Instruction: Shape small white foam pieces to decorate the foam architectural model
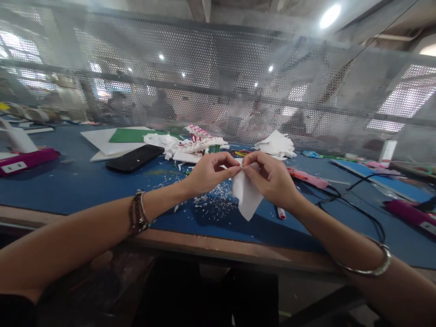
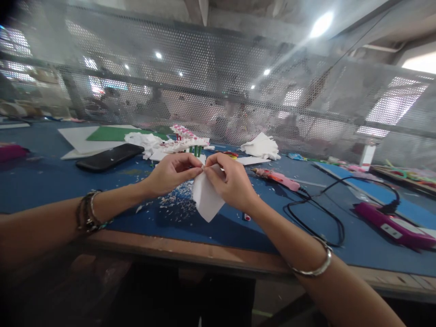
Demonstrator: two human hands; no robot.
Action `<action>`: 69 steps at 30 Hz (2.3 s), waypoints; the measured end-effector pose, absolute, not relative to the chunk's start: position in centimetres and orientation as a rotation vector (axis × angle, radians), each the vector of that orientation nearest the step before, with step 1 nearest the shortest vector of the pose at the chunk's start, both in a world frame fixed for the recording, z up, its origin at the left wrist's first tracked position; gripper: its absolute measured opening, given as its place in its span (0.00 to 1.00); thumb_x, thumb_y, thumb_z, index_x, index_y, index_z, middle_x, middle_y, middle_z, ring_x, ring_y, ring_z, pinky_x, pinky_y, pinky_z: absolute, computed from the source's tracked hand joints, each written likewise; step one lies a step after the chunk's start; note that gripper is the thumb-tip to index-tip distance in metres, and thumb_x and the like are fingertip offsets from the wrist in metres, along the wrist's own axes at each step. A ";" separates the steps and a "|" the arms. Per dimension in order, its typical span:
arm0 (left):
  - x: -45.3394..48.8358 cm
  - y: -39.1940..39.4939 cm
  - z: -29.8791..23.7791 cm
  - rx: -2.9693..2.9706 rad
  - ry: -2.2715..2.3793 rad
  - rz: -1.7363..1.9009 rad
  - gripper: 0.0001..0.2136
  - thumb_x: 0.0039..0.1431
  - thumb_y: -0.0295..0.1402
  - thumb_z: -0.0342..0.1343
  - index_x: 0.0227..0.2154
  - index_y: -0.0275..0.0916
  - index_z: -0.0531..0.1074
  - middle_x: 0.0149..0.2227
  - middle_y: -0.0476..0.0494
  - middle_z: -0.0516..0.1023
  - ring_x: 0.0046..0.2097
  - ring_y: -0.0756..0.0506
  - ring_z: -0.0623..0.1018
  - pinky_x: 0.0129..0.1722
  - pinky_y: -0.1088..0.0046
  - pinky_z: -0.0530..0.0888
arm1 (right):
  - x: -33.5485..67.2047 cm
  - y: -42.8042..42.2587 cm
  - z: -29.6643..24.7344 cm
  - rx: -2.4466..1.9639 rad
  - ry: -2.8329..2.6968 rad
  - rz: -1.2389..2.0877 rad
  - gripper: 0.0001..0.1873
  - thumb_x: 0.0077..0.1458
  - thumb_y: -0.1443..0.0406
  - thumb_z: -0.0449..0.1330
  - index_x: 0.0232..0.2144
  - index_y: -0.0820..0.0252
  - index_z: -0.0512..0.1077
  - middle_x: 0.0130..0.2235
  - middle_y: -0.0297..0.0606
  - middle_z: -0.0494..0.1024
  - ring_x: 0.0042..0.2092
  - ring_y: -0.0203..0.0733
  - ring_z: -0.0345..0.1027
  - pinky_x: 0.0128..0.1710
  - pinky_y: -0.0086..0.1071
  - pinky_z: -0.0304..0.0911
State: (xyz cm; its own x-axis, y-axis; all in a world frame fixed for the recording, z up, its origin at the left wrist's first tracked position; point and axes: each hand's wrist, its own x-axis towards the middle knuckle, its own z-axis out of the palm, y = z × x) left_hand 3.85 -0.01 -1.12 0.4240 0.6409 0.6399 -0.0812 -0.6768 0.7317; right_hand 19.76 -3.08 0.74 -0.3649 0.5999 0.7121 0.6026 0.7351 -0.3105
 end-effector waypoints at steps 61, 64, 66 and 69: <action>3.3 -0.4 -0.2 2.061 0.155 1.296 0.03 0.50 0.30 0.54 0.29 0.37 0.67 0.29 0.49 0.67 0.33 0.53 0.68 0.33 0.78 0.66 | 19.9 -4.7 1.7 -0.335 -2.137 -0.289 0.08 0.46 0.76 0.57 0.26 0.59 0.67 0.29 0.35 0.73 0.34 0.32 0.68 0.33 0.28 0.65; 3.2 -0.4 -0.2 2.191 0.173 1.430 0.01 0.50 0.28 0.54 0.27 0.37 0.69 0.32 0.47 0.70 0.37 0.51 0.70 0.37 0.74 0.67 | 19.9 -4.7 1.4 -0.345 -2.101 -0.352 0.08 0.46 0.75 0.57 0.26 0.58 0.66 0.28 0.34 0.73 0.33 0.33 0.69 0.33 0.28 0.65; 3.2 -0.5 -0.2 2.266 0.198 1.548 0.03 0.50 0.26 0.53 0.27 0.38 0.70 0.33 0.46 0.71 0.37 0.51 0.70 0.37 0.73 0.68 | 19.8 -4.8 1.3 -0.353 -2.069 -0.379 0.08 0.45 0.76 0.58 0.25 0.58 0.66 0.27 0.33 0.74 0.33 0.33 0.69 0.32 0.28 0.66; 3.2 -1.0 -0.3 2.365 0.225 1.671 0.05 0.49 0.25 0.53 0.28 0.38 0.72 0.32 0.46 0.73 0.36 0.51 0.72 0.36 0.72 0.69 | 19.7 -4.7 1.1 -0.368 -2.012 -0.399 0.09 0.44 0.75 0.59 0.24 0.58 0.65 0.26 0.33 0.73 0.32 0.33 0.69 0.31 0.27 0.66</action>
State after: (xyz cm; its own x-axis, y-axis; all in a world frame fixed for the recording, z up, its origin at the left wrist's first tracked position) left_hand 3.21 -0.97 -0.25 0.3352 0.2595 0.9057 -0.0104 -0.9602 0.2790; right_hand 19.71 -4.73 1.14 -0.4447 0.0872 0.8914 0.4209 0.8989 0.1221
